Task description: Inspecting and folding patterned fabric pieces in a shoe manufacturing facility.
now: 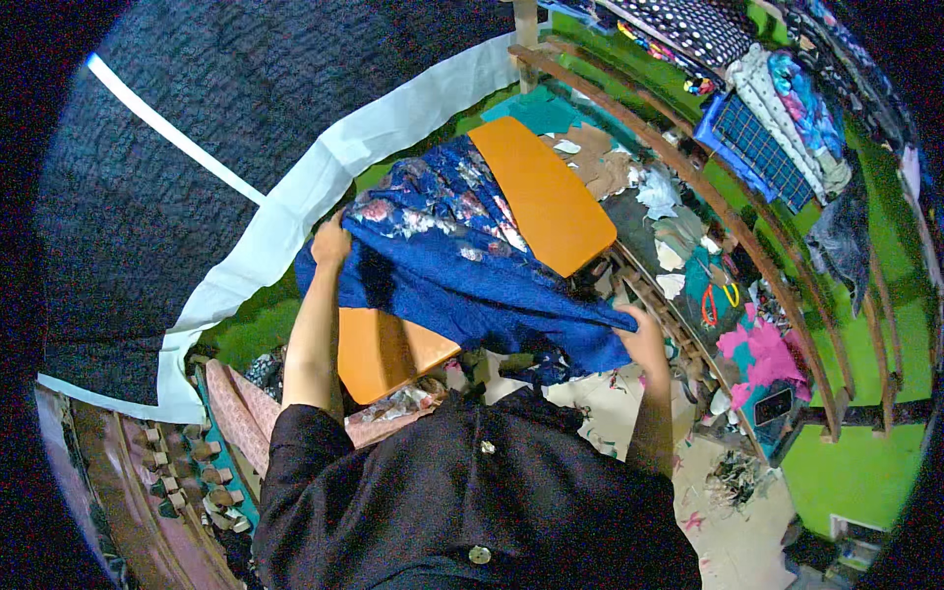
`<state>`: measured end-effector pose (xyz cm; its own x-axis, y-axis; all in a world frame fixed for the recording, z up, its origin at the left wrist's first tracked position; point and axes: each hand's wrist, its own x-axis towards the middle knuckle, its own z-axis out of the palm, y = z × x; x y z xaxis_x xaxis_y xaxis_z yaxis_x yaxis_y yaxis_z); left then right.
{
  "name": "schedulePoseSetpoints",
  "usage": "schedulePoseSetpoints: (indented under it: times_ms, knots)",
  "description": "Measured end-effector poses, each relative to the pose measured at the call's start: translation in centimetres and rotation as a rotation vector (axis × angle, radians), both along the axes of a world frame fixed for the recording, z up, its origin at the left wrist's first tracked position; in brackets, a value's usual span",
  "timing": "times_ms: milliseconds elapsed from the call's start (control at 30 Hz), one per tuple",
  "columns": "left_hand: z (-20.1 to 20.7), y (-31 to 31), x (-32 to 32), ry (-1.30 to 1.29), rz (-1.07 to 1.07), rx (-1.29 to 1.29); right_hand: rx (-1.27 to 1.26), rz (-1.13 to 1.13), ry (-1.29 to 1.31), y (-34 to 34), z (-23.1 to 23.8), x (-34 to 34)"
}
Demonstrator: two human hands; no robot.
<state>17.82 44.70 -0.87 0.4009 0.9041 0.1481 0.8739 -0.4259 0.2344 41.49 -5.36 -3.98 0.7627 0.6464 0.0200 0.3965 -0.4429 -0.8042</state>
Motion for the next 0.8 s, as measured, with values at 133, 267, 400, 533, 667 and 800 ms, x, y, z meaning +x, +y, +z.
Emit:
schedulePoseSetpoints:
  times_ms: [133,267,400,533,667,800]
  knots:
    - [-2.8,1.2,-1.2,-0.335,-0.011,-0.234,-0.058,0.017,-0.027,1.0,-1.1,-2.1]
    - [-17.2,1.4,-6.2,-0.891,0.485,-0.361,-0.014,-0.023,-0.107,3.3,-1.8,-5.2]
    - [-24.7,-3.5,-8.5,-1.477,0.843,-0.872,-0.025,0.030,-0.161,6.8,-3.8,-7.6]
    - [-18.1,-5.3,-5.6,-1.587,0.678,-1.274,-0.063,0.017,-0.137,8.9,-4.2,-10.5]
    - [-16.1,-4.1,-7.8,-1.656,0.518,-1.804,-0.149,0.009,-0.047,11.3,-3.8,-12.0]
    - [-14.9,-6.1,-11.2,-1.238,0.478,-1.334,-0.223,-0.085,-0.042,12.1,-4.3,-12.4]
